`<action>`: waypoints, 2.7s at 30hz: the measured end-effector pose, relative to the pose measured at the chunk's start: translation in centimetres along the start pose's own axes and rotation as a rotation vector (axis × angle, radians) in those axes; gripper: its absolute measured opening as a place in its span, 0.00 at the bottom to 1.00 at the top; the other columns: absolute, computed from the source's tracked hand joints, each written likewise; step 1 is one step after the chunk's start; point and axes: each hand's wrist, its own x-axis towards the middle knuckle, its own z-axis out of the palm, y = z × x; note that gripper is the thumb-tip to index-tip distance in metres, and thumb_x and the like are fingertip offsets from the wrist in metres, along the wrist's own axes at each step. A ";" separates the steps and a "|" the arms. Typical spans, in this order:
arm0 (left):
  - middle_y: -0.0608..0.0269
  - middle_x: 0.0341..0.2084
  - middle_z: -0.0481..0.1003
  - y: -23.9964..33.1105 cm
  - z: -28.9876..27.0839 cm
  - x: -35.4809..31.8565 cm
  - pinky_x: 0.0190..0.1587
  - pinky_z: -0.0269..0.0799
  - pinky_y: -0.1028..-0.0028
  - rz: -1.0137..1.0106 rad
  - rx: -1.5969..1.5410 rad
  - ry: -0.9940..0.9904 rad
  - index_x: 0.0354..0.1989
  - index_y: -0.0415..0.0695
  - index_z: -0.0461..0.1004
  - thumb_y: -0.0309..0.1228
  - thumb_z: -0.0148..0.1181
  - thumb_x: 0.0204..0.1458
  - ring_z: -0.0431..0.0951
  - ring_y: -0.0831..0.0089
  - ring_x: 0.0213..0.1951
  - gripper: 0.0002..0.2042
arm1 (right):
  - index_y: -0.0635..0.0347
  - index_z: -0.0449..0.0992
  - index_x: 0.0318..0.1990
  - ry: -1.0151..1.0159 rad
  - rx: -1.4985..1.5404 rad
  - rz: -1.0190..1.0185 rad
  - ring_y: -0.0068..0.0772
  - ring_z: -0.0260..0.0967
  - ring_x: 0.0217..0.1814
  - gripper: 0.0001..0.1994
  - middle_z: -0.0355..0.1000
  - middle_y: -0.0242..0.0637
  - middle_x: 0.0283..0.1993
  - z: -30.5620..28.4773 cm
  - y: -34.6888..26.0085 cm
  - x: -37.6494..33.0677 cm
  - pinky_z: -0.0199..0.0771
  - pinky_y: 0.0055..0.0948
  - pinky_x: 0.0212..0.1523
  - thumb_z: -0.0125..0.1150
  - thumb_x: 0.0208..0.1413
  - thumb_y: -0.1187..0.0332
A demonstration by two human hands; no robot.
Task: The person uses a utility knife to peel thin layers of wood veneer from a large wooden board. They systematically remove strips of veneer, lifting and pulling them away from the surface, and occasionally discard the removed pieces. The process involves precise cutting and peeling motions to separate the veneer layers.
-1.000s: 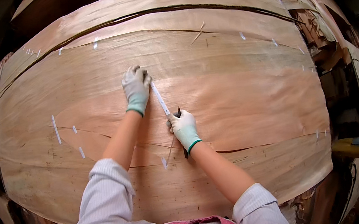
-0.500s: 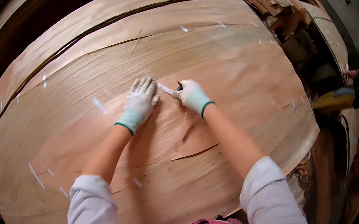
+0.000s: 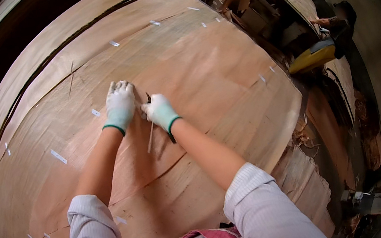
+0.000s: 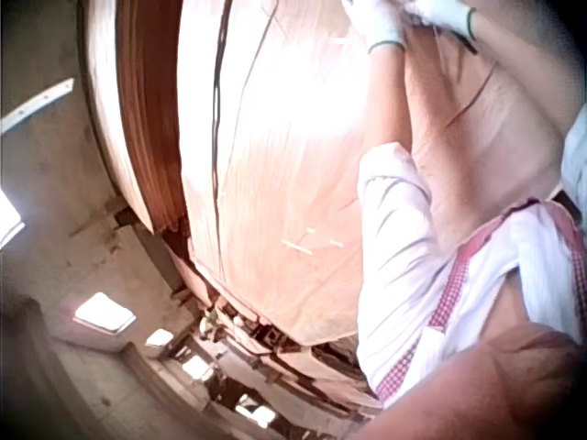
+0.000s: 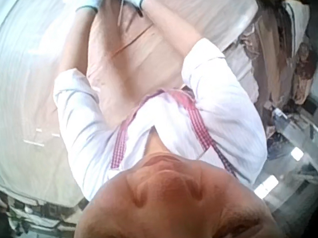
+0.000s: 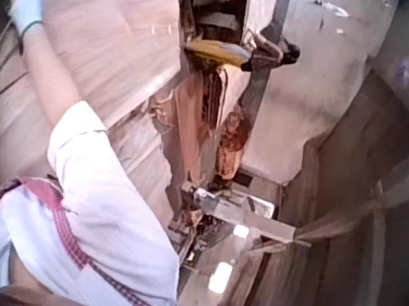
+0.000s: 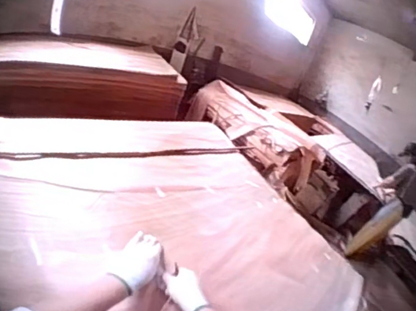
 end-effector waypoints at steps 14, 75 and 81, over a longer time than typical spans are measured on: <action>0.62 0.32 0.76 20.1 -10.8 -24.3 0.39 0.73 0.78 -0.734 -1.888 -0.343 0.39 0.36 0.73 0.27 0.57 0.57 0.76 0.76 0.35 0.07 | 0.61 0.71 0.39 -0.095 0.143 0.080 0.11 0.60 0.19 0.06 0.71 0.29 0.23 -7.5 6.0 -29.8 0.59 0.17 0.18 0.57 0.59 0.69; 0.52 0.55 0.69 27.7 -2.9 -8.9 0.66 0.52 0.56 0.214 -0.101 -0.059 0.55 0.40 0.67 0.34 0.54 0.54 0.63 0.55 0.61 0.21 | 0.63 0.70 0.26 0.097 -0.811 -0.352 0.22 0.62 0.21 0.12 0.70 0.36 0.22 -26.8 12.1 -10.1 0.67 0.27 0.24 0.63 0.55 0.65; 0.52 0.50 0.72 34.5 -0.6 -0.1 0.65 0.55 0.60 0.257 -0.370 0.178 0.52 0.39 0.66 0.28 0.51 0.53 0.66 0.55 0.59 0.18 | 0.66 0.77 0.34 0.183 -0.573 -0.188 0.50 0.74 0.40 0.20 0.77 0.49 0.36 -31.3 16.7 -0.9 0.74 0.39 0.42 0.65 0.47 0.53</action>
